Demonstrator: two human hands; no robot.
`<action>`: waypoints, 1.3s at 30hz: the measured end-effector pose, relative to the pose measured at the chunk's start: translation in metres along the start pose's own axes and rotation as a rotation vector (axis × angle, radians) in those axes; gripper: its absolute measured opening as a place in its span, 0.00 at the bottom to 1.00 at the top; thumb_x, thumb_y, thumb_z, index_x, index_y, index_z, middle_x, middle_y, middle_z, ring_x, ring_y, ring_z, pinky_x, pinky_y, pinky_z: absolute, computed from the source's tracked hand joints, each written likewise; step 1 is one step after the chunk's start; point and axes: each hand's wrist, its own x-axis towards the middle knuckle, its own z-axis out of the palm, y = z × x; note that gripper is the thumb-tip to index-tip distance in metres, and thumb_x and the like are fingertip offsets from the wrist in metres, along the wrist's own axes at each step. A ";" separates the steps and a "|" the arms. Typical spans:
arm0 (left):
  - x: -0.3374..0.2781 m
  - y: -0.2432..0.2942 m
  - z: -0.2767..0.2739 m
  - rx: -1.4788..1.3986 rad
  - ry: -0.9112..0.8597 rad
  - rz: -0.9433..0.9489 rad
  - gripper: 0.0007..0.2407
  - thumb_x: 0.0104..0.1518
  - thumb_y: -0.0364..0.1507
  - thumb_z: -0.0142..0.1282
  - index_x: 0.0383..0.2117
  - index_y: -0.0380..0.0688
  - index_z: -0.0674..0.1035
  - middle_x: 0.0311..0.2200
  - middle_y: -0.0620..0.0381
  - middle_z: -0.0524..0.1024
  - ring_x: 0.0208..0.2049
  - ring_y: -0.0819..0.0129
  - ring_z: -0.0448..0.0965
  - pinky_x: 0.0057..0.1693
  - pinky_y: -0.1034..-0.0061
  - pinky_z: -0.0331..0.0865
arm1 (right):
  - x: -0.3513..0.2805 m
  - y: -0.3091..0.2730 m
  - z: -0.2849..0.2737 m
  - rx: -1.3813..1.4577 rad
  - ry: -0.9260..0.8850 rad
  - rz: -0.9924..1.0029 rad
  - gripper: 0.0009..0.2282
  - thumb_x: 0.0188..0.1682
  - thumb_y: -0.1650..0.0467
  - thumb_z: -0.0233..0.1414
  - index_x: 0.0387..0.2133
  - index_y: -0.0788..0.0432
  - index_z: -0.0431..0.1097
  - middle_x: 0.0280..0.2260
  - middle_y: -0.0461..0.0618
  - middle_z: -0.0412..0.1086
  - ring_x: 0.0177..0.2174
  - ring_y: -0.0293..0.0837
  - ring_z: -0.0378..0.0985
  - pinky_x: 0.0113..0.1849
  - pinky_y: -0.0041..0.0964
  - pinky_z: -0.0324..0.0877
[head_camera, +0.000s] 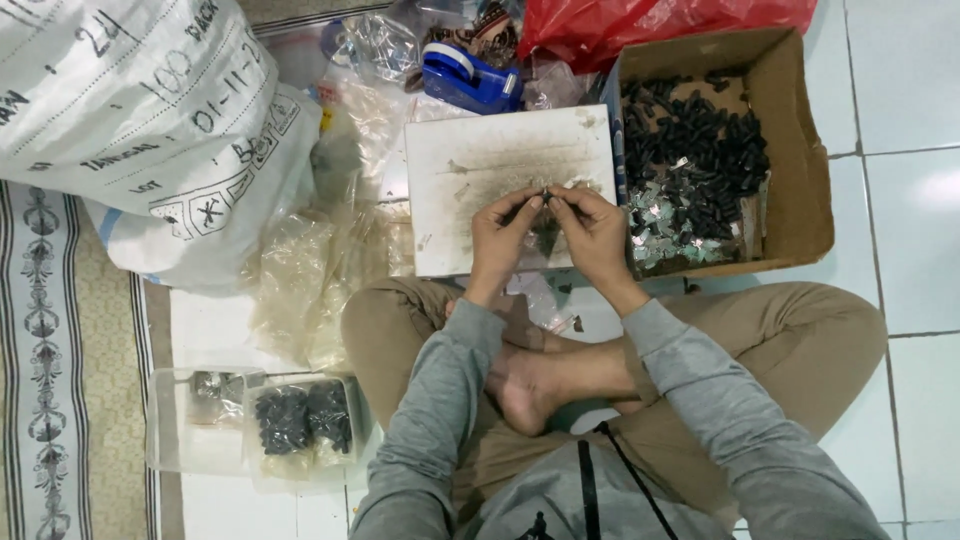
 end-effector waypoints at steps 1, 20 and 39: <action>0.001 0.000 0.000 -0.003 0.004 -0.003 0.08 0.61 0.28 0.64 0.42 0.38 0.85 0.40 0.41 0.83 0.44 0.67 0.78 0.48 0.66 0.76 | 0.000 0.003 0.000 -0.003 -0.004 0.003 0.04 0.54 0.79 0.57 0.40 0.70 0.78 0.35 0.64 0.77 0.39 0.48 0.81 0.35 0.39 0.77; 0.005 -0.010 -0.011 0.061 -0.070 0.027 0.06 0.58 0.26 0.65 0.40 0.40 0.86 0.35 0.43 0.84 0.39 0.64 0.81 0.45 0.69 0.77 | 0.006 0.015 -0.009 0.013 -0.102 0.124 0.04 0.50 0.80 0.59 0.36 0.69 0.76 0.27 0.54 0.72 0.30 0.36 0.75 0.28 0.30 0.72; 0.031 -0.023 0.034 0.913 -0.066 0.553 0.16 0.60 0.28 0.55 0.55 0.39 0.76 0.56 0.37 0.70 0.61 0.41 0.67 0.66 0.49 0.60 | 0.081 0.048 -0.065 -0.718 -0.252 -0.322 0.04 0.54 0.75 0.59 0.40 0.59 0.77 0.33 0.51 0.69 0.37 0.54 0.72 0.40 0.47 0.63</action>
